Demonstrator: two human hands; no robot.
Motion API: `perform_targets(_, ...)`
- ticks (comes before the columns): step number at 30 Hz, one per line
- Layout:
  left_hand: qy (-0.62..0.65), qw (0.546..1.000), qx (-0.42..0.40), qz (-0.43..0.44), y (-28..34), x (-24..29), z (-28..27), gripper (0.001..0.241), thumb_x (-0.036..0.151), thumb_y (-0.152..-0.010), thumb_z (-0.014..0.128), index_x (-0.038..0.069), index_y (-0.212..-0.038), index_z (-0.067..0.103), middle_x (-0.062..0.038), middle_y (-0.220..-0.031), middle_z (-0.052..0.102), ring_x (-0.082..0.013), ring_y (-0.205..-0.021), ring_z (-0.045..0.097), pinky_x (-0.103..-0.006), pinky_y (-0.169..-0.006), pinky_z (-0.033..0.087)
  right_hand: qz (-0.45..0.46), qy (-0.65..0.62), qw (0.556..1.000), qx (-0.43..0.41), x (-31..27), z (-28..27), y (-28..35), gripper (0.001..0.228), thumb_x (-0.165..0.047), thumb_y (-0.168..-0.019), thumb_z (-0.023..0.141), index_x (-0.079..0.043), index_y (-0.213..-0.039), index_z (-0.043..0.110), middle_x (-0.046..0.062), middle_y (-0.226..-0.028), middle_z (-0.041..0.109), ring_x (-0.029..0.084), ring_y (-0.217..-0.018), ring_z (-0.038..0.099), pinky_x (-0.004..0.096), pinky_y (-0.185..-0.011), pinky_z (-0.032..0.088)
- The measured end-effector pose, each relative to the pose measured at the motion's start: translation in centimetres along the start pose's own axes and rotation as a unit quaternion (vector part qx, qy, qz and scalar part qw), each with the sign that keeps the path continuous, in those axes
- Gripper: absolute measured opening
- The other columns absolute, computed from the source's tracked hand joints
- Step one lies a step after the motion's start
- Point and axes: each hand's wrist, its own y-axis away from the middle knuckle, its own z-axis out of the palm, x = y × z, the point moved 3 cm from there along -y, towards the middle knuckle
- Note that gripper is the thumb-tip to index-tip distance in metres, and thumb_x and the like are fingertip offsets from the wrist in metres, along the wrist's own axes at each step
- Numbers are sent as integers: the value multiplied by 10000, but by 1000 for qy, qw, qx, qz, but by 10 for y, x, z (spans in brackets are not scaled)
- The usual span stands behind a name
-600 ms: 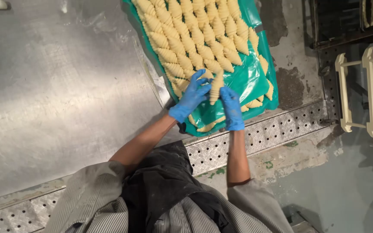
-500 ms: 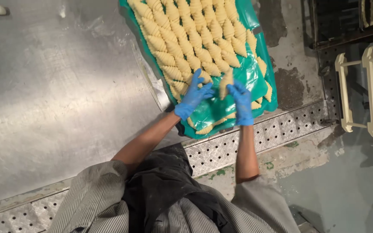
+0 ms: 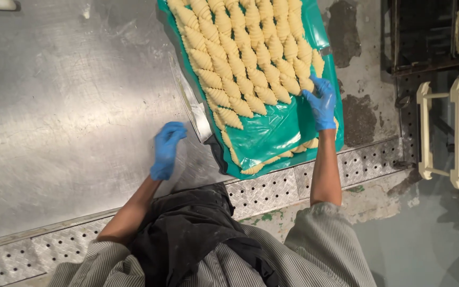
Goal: The recorder is rolling pieces of dough into croissant shapes at a work table.
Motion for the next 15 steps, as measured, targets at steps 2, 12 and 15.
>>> perform_targets(2,-3,999,45,0,6,2,-24,167,14,-964,650,-6,-1129,668,-59,-1123,642,-136,-990,637,-281,-900,559,-7,6,1000,2,-1,3,0,490,-49,-874,807,-11,-1344,672,74,-1200,601,195,-1125,613,310,-985,509)
perform_targets(12,6,899,430,-87,97,-2,-263,265,156,-1032,767,-80,-975,663,-83,-818,682,-154,-590,526,-332,-526,408,-19,214,976,-30,71,0,-7,510,-125,-963,820,-7,-1429,649,129,-1196,639,244,-1011,565,390,-968,493)
perform_targets(15,-168,786,595,4,146,0,-409,264,188,-1060,782,-24,-926,698,-96,-796,691,-115,-685,545,-310,-638,473,-115,-7,989,96,-21,27,43,701,-112,-1024,742,70,-1599,385,187,-1606,438,321,-1432,447,475,-1220,402)
